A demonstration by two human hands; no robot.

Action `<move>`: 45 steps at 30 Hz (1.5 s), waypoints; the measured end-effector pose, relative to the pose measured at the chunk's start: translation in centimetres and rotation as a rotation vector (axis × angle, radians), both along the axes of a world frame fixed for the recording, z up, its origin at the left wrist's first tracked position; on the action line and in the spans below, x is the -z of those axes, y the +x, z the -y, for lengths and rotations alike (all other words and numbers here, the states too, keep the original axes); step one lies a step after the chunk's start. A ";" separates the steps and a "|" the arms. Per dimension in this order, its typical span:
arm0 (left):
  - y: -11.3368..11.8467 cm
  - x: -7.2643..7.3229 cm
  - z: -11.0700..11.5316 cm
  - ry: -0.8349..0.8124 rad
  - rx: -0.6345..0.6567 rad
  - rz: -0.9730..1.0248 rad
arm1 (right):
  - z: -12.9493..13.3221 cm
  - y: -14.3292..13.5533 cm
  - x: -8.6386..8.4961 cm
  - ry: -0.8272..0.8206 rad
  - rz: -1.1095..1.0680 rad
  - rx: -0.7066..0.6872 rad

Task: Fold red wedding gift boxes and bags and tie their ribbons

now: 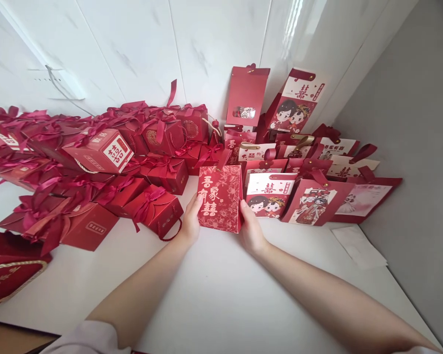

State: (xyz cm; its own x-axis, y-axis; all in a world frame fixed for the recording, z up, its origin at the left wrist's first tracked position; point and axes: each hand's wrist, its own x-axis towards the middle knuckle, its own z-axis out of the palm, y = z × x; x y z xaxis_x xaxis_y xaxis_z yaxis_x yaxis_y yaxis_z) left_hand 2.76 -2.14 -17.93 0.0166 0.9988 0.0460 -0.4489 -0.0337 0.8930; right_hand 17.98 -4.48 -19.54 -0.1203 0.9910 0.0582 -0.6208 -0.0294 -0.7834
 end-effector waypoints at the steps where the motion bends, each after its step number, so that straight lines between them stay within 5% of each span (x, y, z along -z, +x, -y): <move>1: 0.1 0.0 0.1 0.030 -0.046 -0.010 | 0.2 0.0 -0.1 0.033 0.022 0.008; 6: -0.1 0.3 -0.1 0.074 -0.261 -0.043 | 0.8 0.3 -0.2 0.141 0.230 0.025; 13: -0.7 0.1 -0.5 -0.073 -0.014 0.066 | -0.5 0.5 0.6 -0.050 0.088 -0.069; 19: -0.4 -0.5 -0.2 -0.144 -0.099 0.109 | -0.3 0.6 0.6 -0.029 0.100 -0.105; 45: -0.1 -0.6 -0.3 -0.133 -0.098 0.124 | -0.2 0.5 0.5 -0.028 0.121 -0.077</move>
State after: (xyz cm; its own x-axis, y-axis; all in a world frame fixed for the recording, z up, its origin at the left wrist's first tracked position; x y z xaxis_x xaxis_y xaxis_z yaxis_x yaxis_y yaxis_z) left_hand 2.70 -1.85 -17.38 -0.0783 0.9928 -0.0909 -0.5563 0.0322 0.8303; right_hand 18.52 -4.30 -20.00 -0.2004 0.9797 0.0110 -0.5173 -0.0963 -0.8504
